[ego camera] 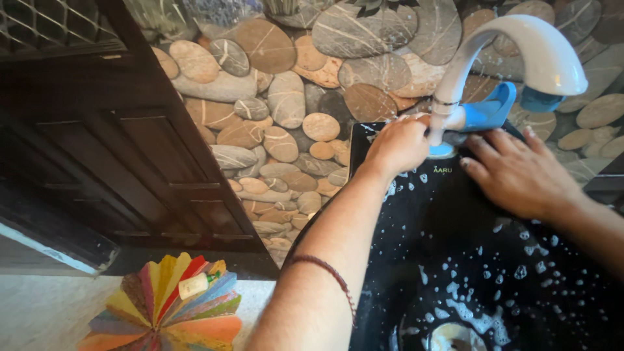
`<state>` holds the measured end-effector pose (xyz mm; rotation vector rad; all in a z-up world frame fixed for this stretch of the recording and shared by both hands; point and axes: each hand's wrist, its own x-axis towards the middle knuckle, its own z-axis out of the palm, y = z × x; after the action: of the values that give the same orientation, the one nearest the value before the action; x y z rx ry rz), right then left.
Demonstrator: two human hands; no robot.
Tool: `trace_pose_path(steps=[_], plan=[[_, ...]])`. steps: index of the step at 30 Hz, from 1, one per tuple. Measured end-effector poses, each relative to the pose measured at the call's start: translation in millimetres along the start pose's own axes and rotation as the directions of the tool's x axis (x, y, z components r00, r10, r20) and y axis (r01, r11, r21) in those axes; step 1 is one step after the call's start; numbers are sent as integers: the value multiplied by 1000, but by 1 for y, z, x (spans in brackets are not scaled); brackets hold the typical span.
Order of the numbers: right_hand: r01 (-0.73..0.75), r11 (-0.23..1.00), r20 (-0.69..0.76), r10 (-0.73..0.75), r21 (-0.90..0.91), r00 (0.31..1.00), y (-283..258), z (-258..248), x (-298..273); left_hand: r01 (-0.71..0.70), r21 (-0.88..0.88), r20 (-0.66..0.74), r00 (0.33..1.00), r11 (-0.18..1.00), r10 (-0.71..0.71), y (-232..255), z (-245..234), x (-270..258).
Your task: The person cleans a black pedestal sink with a cloth and soapy water, wiping both the inner basin and the outer pedestal column.
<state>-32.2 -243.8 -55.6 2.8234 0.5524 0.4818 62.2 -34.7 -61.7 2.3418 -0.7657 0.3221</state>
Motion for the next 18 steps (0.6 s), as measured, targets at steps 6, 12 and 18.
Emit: trace_pose_path(steps=[6,12,18], plan=[[-155,972,-63,168,174,984,-29,0,1,9,208,-62,998,978,4,11,10,-27],[-81,974,-153,115,213,981,-30,3,-3,73,283,-163,986,956,-27,15,31,-40],[-88,969,-183,132,230,974,-50,-6,-2,89,300,-266,964,950,-6,22,41,-55]])
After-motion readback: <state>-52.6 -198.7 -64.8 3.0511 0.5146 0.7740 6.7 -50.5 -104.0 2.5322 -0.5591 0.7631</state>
